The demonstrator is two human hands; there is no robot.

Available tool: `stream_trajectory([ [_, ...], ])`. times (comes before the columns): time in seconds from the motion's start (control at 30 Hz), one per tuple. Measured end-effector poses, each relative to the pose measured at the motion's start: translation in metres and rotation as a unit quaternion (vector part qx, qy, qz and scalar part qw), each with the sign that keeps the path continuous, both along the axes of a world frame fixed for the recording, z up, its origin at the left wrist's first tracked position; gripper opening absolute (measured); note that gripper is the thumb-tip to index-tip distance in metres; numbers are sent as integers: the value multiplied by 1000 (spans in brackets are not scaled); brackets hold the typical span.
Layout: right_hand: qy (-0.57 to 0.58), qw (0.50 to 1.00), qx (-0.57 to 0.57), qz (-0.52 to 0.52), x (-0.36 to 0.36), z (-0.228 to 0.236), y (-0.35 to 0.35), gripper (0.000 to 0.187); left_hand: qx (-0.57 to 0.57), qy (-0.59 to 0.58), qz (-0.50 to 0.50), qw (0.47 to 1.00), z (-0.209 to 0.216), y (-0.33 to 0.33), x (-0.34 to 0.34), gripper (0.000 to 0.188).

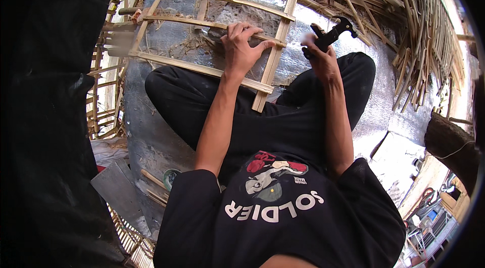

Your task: The person constructs a bamboo frame by hammering small wooden pegs into holes in bamboo strips, assembling the grid-like structure piece by piece while sitting on the floor.

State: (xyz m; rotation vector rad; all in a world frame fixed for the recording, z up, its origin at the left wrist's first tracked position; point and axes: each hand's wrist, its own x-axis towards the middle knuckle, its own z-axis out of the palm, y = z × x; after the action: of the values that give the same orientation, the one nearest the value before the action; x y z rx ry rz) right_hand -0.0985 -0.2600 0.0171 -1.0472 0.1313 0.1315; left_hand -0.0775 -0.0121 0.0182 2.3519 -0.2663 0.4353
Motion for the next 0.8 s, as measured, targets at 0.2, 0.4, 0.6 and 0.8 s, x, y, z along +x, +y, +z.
stream_trajectory([
  [0.2,6,997,-64,35,-4,16,1,63,7,-1,-4,1000,5,2,5,44],
  [0.4,39,997,-39,58,-1,15,9,58,26,18,-13,999,5,5,3,47],
  [0.6,34,997,-9,70,-4,8,4,54,22,19,-7,1000,8,1,4,47],
  [0.8,41,998,43,11,0,1,3,41,10,38,-13,999,7,3,8,48],
])
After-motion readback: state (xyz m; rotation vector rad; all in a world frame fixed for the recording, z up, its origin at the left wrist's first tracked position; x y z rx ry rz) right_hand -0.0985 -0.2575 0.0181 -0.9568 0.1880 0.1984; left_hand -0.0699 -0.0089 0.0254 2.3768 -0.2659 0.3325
